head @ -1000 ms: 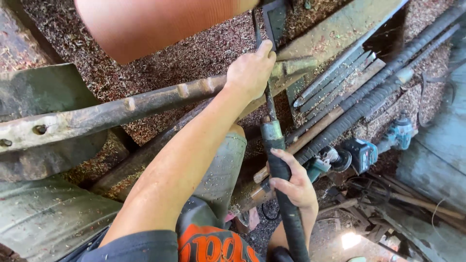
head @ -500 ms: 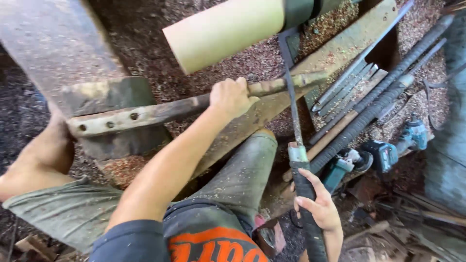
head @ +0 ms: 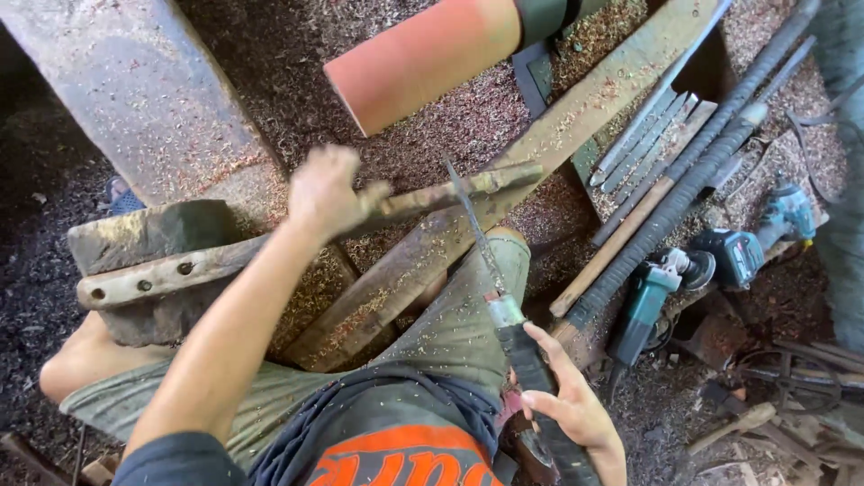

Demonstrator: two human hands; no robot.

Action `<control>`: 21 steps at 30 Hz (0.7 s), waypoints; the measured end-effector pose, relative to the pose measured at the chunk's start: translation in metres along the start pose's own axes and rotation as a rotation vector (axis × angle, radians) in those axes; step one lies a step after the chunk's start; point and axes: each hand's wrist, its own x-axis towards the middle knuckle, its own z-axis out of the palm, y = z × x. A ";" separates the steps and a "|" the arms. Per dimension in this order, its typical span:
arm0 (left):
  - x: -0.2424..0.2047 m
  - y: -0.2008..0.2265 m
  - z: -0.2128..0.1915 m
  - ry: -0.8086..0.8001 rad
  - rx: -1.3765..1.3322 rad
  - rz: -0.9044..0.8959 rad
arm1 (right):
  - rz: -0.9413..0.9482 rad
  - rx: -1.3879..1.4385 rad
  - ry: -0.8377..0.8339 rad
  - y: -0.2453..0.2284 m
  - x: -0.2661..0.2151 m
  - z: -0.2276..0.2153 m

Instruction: Measuring and using a hand tool to mark or shape a rotating wooden cylinder on a lathe.

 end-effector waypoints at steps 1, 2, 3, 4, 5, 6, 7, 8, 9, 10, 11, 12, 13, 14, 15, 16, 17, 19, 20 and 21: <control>0.019 -0.016 0.001 0.003 -0.001 -0.006 | 0.000 -0.003 -0.006 -0.004 -0.001 0.003; 0.040 -0.031 0.003 0.250 0.084 0.060 | -0.013 -0.013 -0.012 -0.007 -0.003 0.007; 0.060 -0.045 0.005 0.497 0.168 0.126 | -0.026 -0.023 -0.019 -0.010 -0.005 0.011; 0.078 -0.047 0.003 0.500 0.166 0.122 | -0.028 -0.028 -0.022 -0.006 -0.005 0.012; 0.096 -0.048 0.001 0.489 0.162 0.107 | -0.021 -0.025 -0.033 -0.003 -0.005 0.012; 0.116 -0.051 -0.003 0.475 0.160 0.094 | -0.014 -0.018 -0.044 0.001 -0.004 0.014; 0.124 -0.047 -0.007 0.477 0.161 0.092 | -0.015 -0.019 -0.046 0.003 -0.004 0.017; 0.133 -0.044 -0.008 0.400 0.156 0.065 | -0.011 -0.067 -0.058 0.006 -0.004 0.020; 0.143 -0.040 -0.010 0.322 0.151 0.038 | -0.006 -0.115 -0.069 0.009 -0.003 0.022; 0.143 -0.037 -0.013 0.318 0.149 0.039 | -0.002 -0.115 -0.066 0.008 -0.003 0.025; 0.144 -0.035 -0.016 0.255 0.147 0.017 | 0.026 -0.054 -0.045 0.008 -0.003 0.027; 0.144 -0.033 -0.017 0.189 0.145 -0.004 | 0.055 0.008 -0.021 0.009 -0.004 0.030; 0.141 -0.032 -0.019 0.183 0.143 -0.001 | 0.060 0.011 -0.016 0.008 -0.003 0.032; 0.140 -0.031 -0.023 0.168 0.128 -0.005 | 0.077 -0.001 0.001 0.006 -0.002 0.033; 0.138 -0.030 -0.026 0.153 0.112 -0.009 | 0.094 -0.013 0.017 0.004 -0.001 0.035; 0.137 -0.031 -0.026 0.150 0.108 -0.009 | 0.098 -0.015 0.020 0.002 0.001 0.034; 0.136 -0.032 -0.026 0.150 0.088 -0.009 | 0.095 -0.047 0.017 0.001 0.003 0.033; 0.134 -0.036 -0.023 0.145 0.061 -0.013 | 0.100 -0.086 0.014 -0.005 0.005 0.033; 0.132 -0.039 -0.021 0.163 0.035 -0.005 | 0.069 -0.103 0.003 -0.009 0.007 0.033; 0.131 -0.041 -0.019 0.181 0.009 0.004 | 0.037 -0.119 -0.007 -0.013 0.008 0.033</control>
